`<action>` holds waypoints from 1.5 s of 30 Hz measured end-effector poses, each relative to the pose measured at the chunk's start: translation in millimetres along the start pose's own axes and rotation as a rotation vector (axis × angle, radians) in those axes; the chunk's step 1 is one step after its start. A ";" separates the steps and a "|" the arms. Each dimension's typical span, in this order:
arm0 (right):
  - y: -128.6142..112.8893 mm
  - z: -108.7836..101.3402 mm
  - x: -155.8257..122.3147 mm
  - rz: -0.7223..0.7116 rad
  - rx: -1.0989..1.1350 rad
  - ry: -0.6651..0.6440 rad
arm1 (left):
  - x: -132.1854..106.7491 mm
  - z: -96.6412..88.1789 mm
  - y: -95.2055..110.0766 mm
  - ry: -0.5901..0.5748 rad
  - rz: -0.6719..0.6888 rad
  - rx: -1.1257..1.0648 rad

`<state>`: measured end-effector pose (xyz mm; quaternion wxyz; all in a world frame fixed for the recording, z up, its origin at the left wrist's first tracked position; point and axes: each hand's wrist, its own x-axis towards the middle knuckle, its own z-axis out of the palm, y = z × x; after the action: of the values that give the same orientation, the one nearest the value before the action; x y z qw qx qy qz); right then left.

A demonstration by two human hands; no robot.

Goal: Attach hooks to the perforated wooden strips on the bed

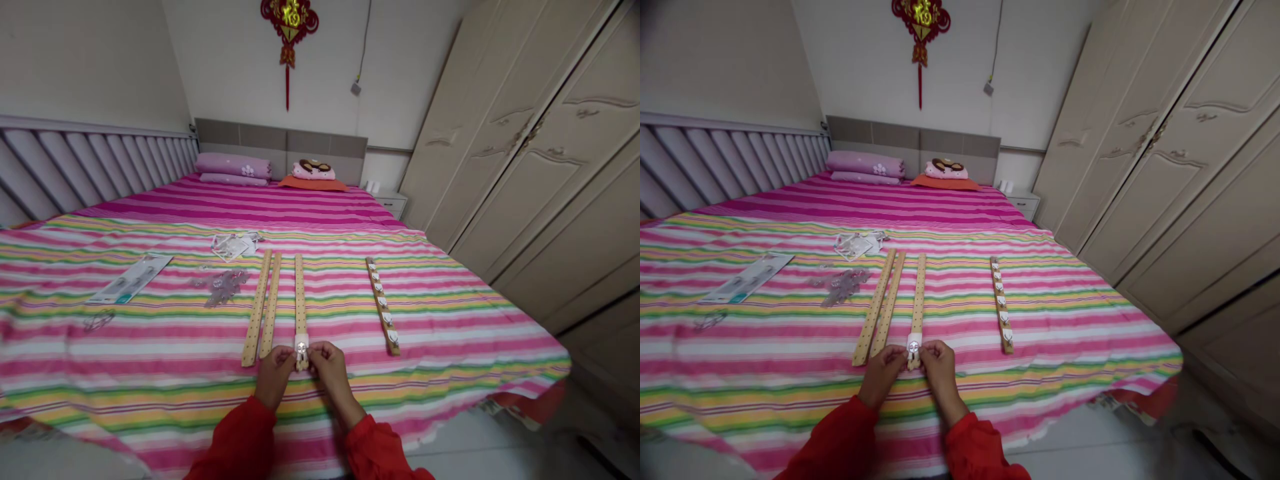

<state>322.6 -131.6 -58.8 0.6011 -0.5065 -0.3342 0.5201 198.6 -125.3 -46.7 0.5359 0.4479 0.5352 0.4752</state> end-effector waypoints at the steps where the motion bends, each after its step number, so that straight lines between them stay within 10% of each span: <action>1: 1.4 -0.1 0.5 -0.001 0.003 0.005 | -0.2 0.3 0.2 -0.001 -0.001 0.006; 32: 14.3 -3.4 -0.8 0.013 -0.063 0.056 | 7.3 1.5 -24.0 0.049 0.065 0.137; 38: 16.4 -3.7 -4.4 0.210 -0.164 -0.015 | 4.8 1.1 -16.0 0.026 0.048 0.190; 45: 16.5 -1.3 -2.6 0.226 -0.050 -0.044 | 11.9 2.1 -5.9 -0.057 -0.292 0.089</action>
<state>318.4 -135.3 -74.6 0.5184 -0.5442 -0.3009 0.5871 200.5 -114.3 -54.2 0.5939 0.4020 0.5995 0.3553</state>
